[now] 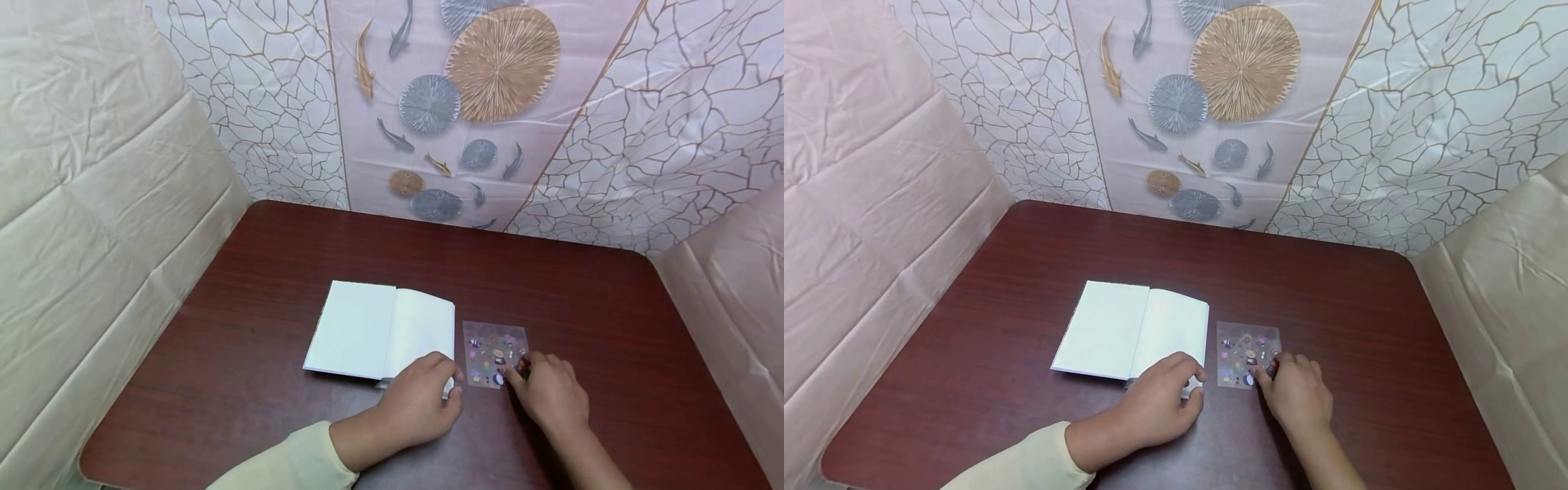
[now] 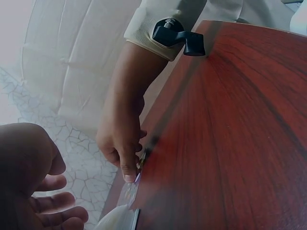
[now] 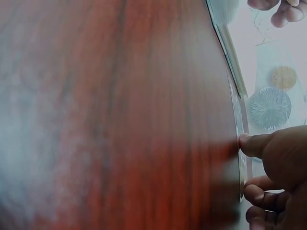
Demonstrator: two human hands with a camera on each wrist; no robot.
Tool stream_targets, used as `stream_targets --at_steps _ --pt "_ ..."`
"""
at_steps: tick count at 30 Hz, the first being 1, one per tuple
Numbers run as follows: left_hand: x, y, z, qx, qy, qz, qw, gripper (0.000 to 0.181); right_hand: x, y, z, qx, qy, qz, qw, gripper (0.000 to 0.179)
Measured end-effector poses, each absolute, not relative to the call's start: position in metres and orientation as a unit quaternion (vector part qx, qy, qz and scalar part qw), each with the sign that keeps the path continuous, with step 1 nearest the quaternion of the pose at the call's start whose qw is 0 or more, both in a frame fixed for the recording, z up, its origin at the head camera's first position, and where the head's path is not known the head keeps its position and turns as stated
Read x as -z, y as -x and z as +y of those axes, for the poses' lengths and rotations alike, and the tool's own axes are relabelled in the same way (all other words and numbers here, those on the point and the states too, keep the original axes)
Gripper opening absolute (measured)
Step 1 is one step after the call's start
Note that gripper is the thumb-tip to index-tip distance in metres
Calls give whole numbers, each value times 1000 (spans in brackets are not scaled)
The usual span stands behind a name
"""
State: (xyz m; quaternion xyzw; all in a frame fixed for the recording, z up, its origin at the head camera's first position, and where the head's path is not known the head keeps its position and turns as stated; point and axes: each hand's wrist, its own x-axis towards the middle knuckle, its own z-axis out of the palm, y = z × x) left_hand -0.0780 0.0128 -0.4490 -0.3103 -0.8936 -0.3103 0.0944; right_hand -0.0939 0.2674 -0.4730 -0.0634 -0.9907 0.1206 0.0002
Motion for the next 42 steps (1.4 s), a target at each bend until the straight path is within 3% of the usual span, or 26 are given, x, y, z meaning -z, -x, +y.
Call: stream_targets --at_steps 9,22,26,32,42 --pt "449 78 10 308 310 -895 93 11 474 92 264 -136 66 -988 16 62" --pt "452 82 10 313 304 -894 105 11 473 93 263 -146 58 -987 28 47" --pt "451 84 10 328 300 -892 84 12 471 94 264 -166 66 -984 30 42" --pt "451 87 12 349 282 -892 42 16 464 92 265 -190 82 -978 27 50" --pt "453 91 14 391 254 -884 31 24 454 88 259 -217 87 -971 55 54"
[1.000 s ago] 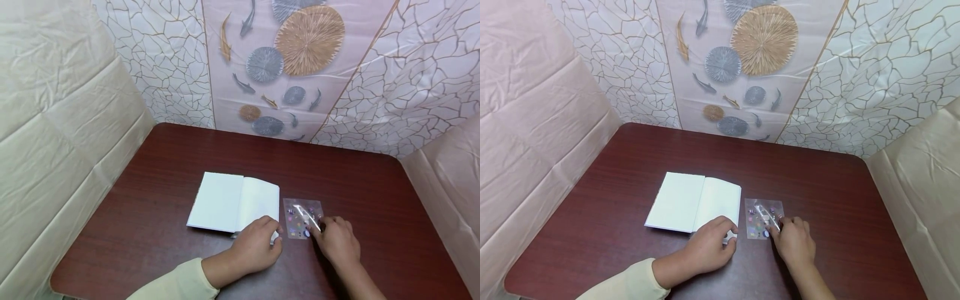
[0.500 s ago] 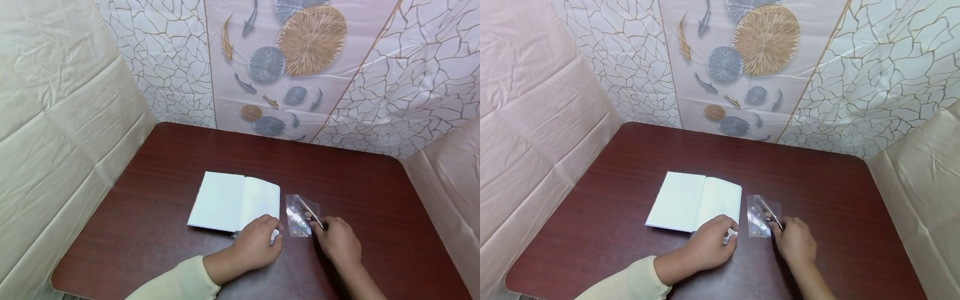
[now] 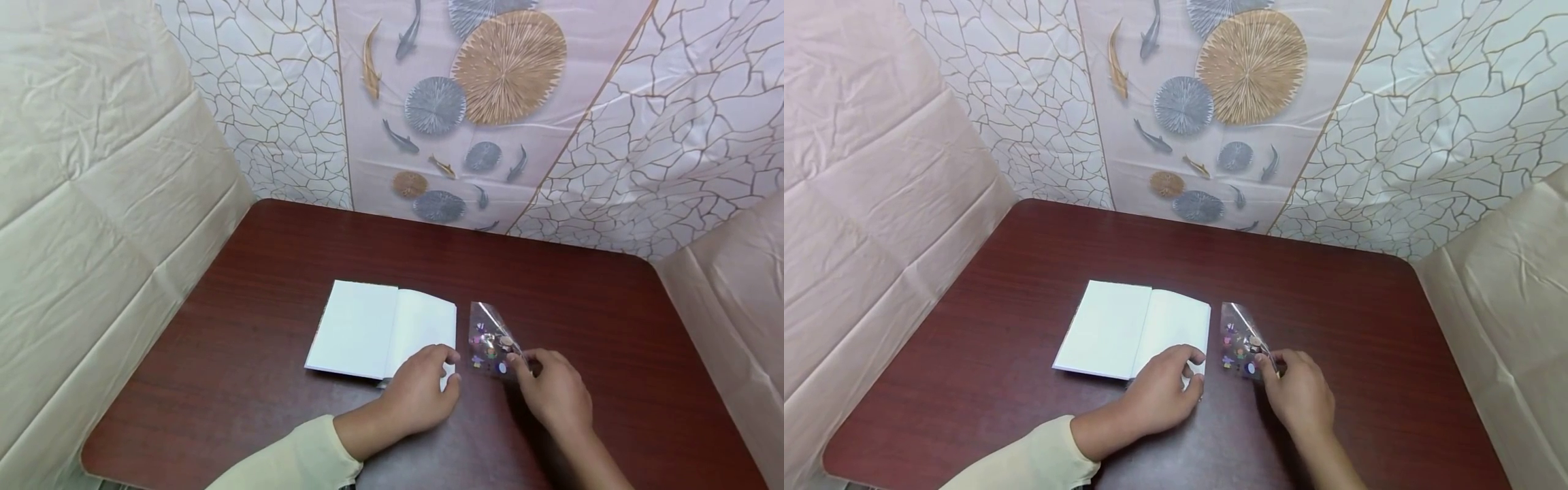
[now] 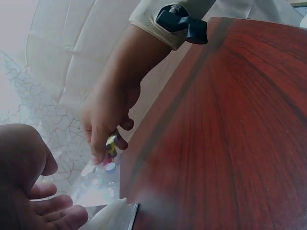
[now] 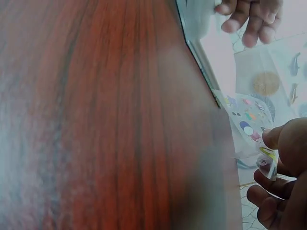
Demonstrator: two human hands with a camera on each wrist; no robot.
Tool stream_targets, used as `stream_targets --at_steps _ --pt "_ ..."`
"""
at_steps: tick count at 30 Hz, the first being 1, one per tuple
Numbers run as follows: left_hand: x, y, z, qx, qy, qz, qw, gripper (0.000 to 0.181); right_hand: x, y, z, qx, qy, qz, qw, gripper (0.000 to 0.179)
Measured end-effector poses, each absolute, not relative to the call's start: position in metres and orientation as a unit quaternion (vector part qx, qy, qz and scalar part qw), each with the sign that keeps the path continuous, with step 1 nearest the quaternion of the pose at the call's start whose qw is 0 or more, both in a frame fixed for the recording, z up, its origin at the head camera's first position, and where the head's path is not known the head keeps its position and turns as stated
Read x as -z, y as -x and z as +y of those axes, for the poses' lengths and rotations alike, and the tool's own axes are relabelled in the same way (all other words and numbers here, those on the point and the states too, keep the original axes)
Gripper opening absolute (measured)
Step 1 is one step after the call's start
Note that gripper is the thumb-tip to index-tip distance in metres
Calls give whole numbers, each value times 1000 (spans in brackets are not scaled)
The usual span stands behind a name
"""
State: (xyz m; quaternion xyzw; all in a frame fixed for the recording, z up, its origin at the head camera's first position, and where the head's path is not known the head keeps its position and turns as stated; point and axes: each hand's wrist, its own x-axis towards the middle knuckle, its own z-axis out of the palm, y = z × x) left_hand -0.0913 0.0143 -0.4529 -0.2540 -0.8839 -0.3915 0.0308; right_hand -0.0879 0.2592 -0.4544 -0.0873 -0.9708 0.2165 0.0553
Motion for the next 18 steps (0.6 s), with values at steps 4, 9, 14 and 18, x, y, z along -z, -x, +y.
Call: stream_targets --at_steps 4,9,14,18 --pt "454 94 14 413 241 -878 32 26 450 86 255 -220 83 -969 71 48" --pt "453 96 15 441 221 -869 21 27 444 84 251 -228 83 -967 81 47" --pt "452 98 17 467 197 -862 14 29 442 81 248 -236 70 -964 98 44" --pt "451 101 20 501 167 -849 8 30 441 78 245 -245 51 -961 120 37"
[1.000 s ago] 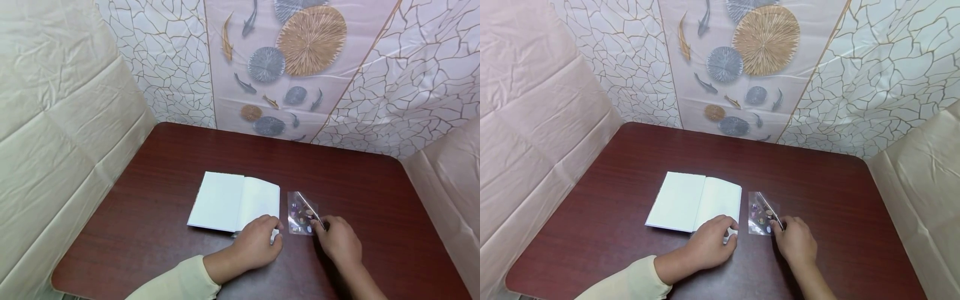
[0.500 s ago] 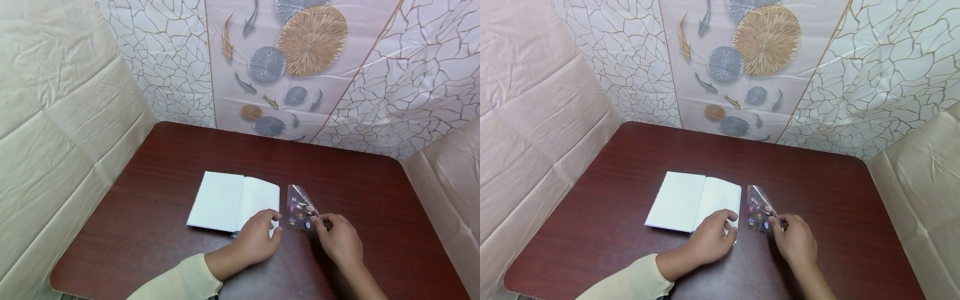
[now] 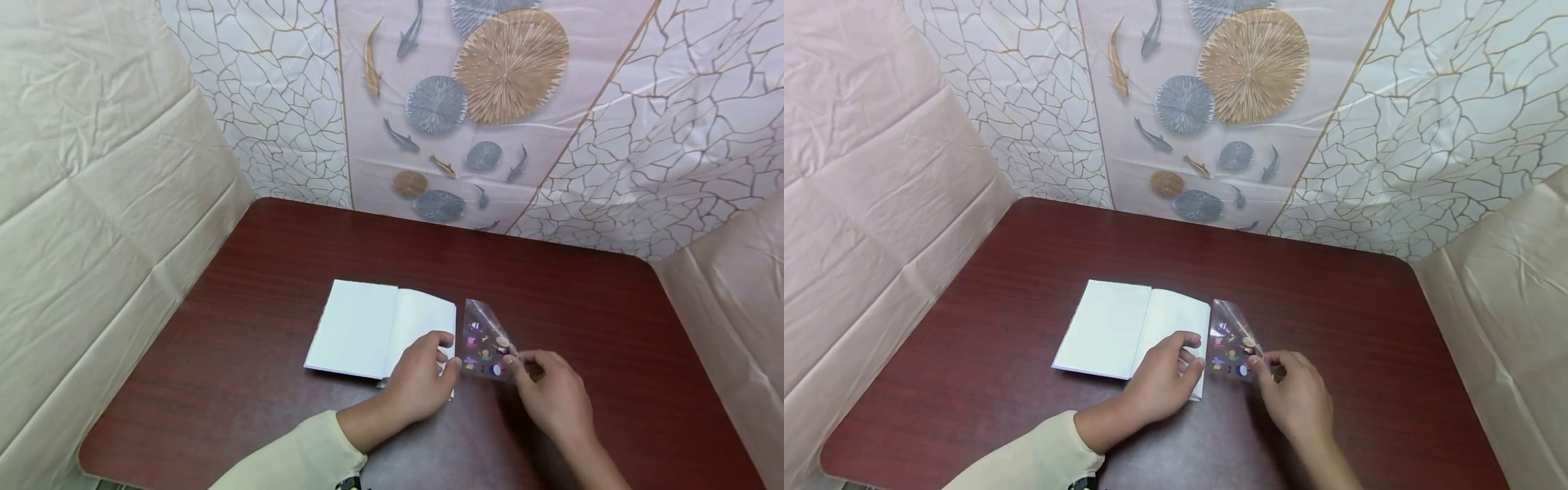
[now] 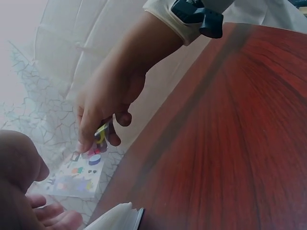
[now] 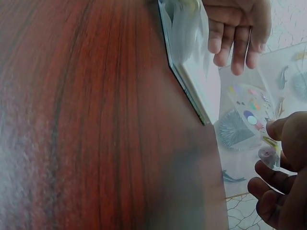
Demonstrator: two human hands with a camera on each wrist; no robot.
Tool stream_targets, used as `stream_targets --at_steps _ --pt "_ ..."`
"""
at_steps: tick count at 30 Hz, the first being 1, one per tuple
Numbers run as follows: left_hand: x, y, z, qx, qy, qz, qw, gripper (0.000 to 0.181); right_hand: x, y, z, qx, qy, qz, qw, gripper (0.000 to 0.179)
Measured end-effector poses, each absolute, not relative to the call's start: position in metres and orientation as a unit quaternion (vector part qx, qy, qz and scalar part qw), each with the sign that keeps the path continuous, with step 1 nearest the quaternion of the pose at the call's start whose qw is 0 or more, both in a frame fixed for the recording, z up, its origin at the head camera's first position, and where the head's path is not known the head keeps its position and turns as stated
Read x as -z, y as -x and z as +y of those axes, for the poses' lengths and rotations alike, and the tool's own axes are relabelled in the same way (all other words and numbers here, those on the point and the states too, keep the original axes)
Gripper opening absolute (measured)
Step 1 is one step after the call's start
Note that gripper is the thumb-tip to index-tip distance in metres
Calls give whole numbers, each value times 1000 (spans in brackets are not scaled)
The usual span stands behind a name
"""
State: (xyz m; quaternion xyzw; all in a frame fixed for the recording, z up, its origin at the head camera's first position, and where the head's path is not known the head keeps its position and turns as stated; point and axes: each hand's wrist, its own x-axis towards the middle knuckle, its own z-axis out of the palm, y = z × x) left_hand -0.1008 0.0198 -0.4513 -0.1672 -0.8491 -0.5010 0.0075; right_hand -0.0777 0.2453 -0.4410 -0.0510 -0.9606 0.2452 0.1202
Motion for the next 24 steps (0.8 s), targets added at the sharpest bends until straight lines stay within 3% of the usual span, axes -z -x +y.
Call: stream_targets --at_steps 15,24 --pt "448 106 22 582 119 -804 -20 28 437 71 234 -262 16 -957 127 29" --pt "447 107 21 601 116 -791 -18 10 436 68 231 -257 5 -957 132 23"
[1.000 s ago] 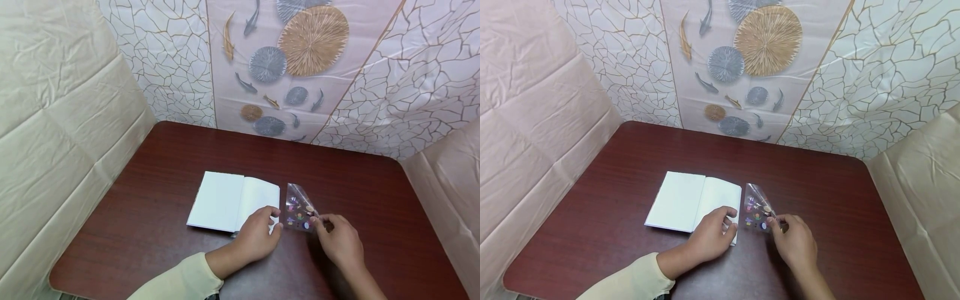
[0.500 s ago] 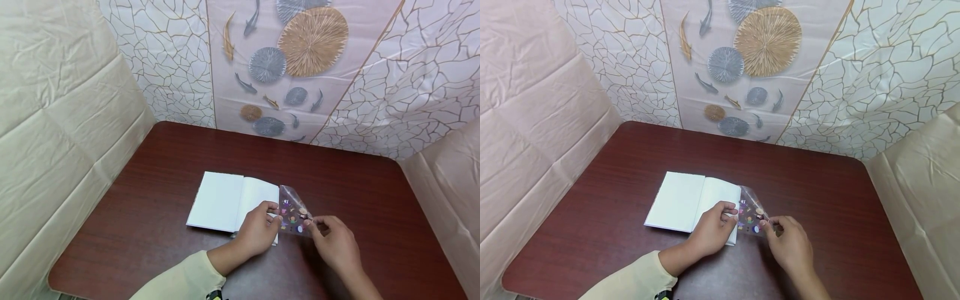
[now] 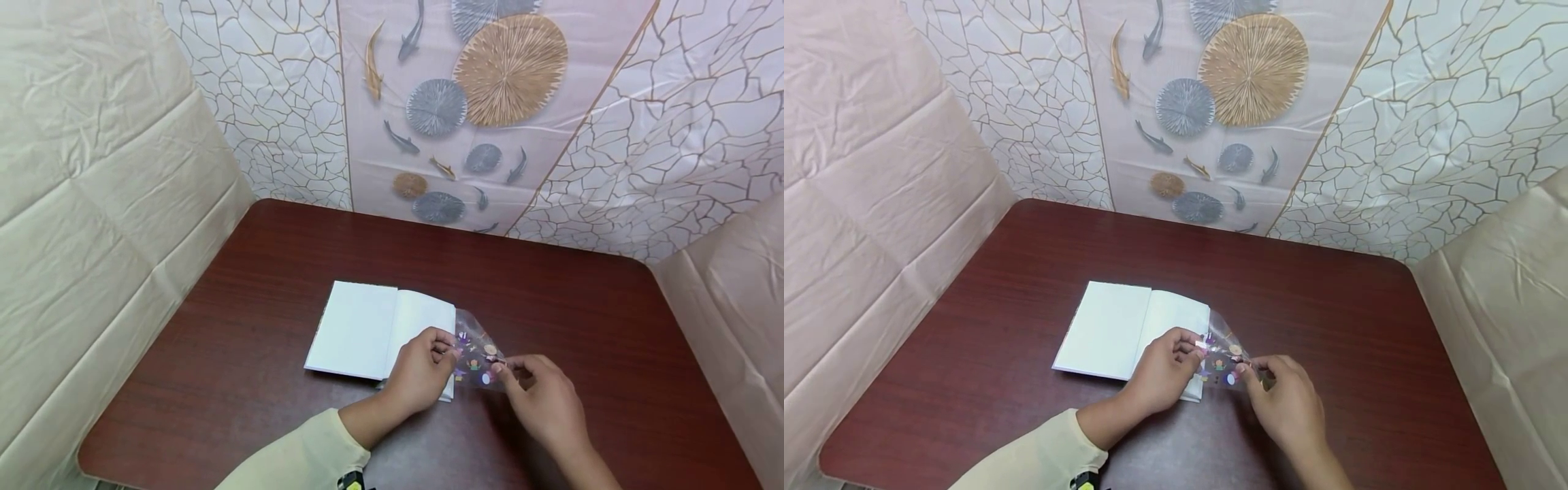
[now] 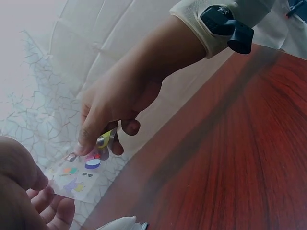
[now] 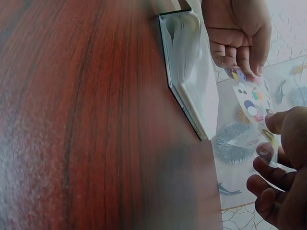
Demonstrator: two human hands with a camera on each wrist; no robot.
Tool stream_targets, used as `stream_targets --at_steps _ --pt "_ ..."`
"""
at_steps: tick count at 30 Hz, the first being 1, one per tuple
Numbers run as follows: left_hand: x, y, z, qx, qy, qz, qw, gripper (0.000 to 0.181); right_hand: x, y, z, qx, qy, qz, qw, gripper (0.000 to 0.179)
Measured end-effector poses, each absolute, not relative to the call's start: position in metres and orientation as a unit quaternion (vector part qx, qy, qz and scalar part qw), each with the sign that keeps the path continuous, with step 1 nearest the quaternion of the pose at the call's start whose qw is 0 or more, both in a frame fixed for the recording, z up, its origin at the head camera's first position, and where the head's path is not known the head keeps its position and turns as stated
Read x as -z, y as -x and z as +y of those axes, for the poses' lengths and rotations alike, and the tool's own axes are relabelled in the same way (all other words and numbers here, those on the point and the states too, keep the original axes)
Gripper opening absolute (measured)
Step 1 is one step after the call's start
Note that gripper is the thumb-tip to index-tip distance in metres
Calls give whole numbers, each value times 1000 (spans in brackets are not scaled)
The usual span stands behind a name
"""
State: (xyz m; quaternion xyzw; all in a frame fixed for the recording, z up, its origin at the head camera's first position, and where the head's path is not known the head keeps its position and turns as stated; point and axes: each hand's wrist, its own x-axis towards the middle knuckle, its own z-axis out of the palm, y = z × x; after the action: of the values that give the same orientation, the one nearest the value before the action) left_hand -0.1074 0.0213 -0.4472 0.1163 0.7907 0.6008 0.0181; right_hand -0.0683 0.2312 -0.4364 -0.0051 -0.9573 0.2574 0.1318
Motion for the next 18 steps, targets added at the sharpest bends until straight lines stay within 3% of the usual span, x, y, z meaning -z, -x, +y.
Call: stream_targets --at_steps 11,18 --pt "449 107 20 -634 -126 762 22 7 440 68 228 -242 -8 -963 121 32" --pt "449 107 20 -637 -132 759 31 7 440 68 226 -244 -9 -959 146 30"
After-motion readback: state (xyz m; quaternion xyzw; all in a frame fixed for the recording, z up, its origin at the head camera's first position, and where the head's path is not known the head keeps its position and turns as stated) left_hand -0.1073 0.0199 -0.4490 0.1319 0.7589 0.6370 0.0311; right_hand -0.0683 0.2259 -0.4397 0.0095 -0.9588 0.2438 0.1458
